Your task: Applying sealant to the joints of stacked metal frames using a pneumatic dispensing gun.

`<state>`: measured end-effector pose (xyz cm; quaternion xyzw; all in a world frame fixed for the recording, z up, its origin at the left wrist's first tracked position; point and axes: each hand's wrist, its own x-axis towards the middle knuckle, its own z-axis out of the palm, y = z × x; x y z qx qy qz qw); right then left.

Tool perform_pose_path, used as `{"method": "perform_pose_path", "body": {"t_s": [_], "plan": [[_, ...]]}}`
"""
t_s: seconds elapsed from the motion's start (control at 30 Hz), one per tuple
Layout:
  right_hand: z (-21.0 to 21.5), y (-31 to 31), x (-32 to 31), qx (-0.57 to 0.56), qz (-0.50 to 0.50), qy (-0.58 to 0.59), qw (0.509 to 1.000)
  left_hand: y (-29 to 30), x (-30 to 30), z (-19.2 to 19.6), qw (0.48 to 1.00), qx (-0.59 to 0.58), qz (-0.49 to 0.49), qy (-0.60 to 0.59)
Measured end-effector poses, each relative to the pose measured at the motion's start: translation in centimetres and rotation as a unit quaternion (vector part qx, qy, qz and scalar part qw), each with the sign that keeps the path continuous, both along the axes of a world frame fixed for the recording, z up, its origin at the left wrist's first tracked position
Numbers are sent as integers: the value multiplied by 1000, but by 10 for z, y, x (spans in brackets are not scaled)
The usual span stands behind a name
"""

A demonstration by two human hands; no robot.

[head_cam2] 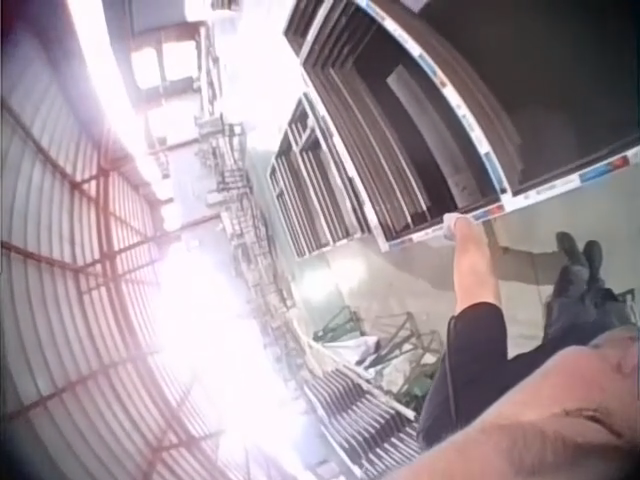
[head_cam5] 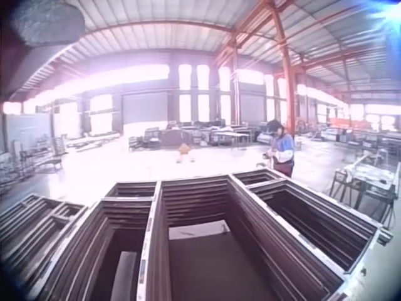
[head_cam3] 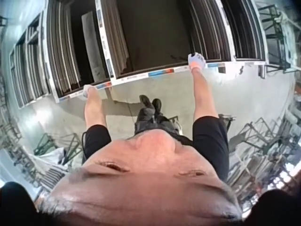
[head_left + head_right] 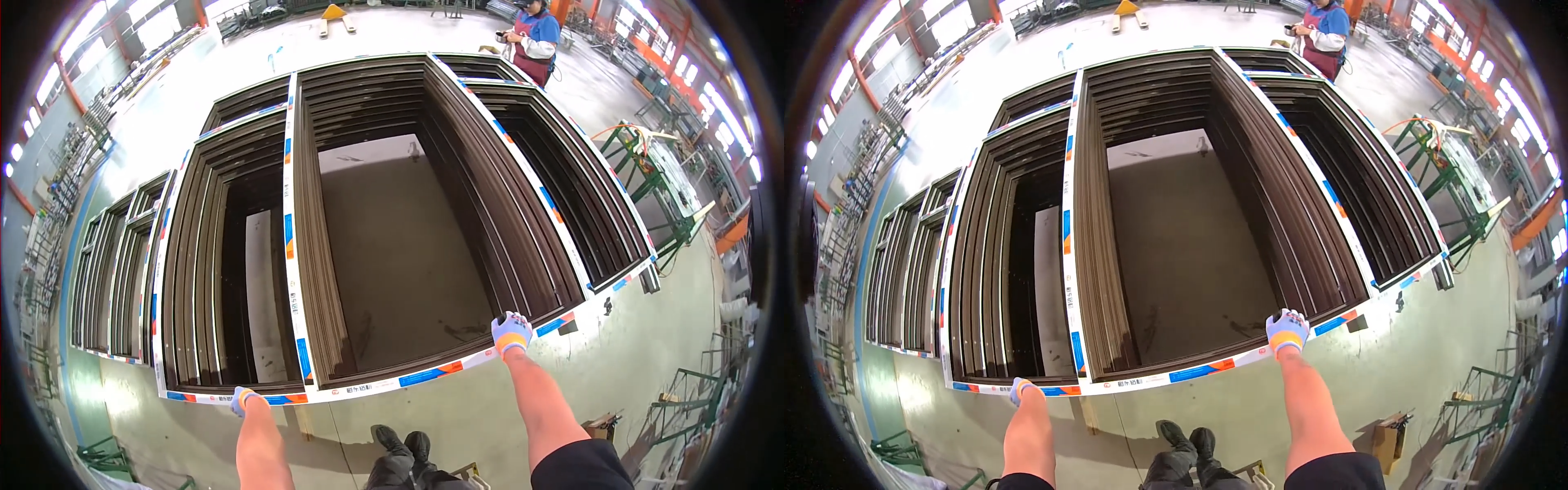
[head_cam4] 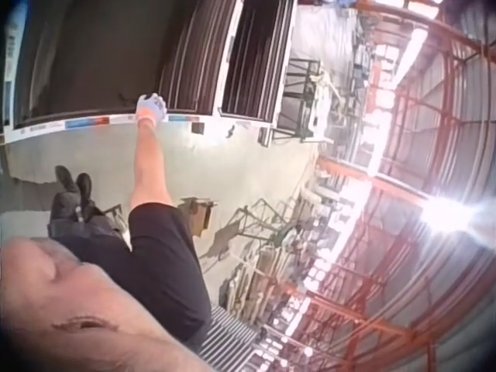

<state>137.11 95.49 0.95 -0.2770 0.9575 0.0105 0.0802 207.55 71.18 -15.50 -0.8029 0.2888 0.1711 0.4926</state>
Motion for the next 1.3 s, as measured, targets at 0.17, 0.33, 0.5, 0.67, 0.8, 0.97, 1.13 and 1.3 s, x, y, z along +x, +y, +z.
{"method": "perform_pose_path", "body": {"t_s": [0.17, 0.33, 0.5, 0.67, 0.8, 0.97, 1.13, 1.3], "plan": [[-3, -7, 5, 0, 17, 9, 1000, 9, -14, 37, 887, -386, 251, -40], [-3, 15, -11, 6, -6, 26, 1000, 21, -126, 133, 994, -25, -111, 4], [2, -4, 5, -6, 7, 9, 1000, 3, -17, 30, 854, -421, 302, -54], [0, 9, -4, 3, -3, 23, 1000, 12, -44, 20, 670, -618, 409, -47], [-1, 7, -4, 3, -1, 7, 1000, 10, -31, 14, 690, -607, 392, -48], [-6, 7, -6, -3, -3, 24, 1000, 8, -16, -2, 726, -582, 363, -47], [-1, 6, -4, -1, -5, 16, 1000, 6, 0, -22, 761, -554, 334, -43], [-1, 6, -4, -1, -8, 13, 1000, 3, 12, -41, 794, -526, 303, -37]]}}
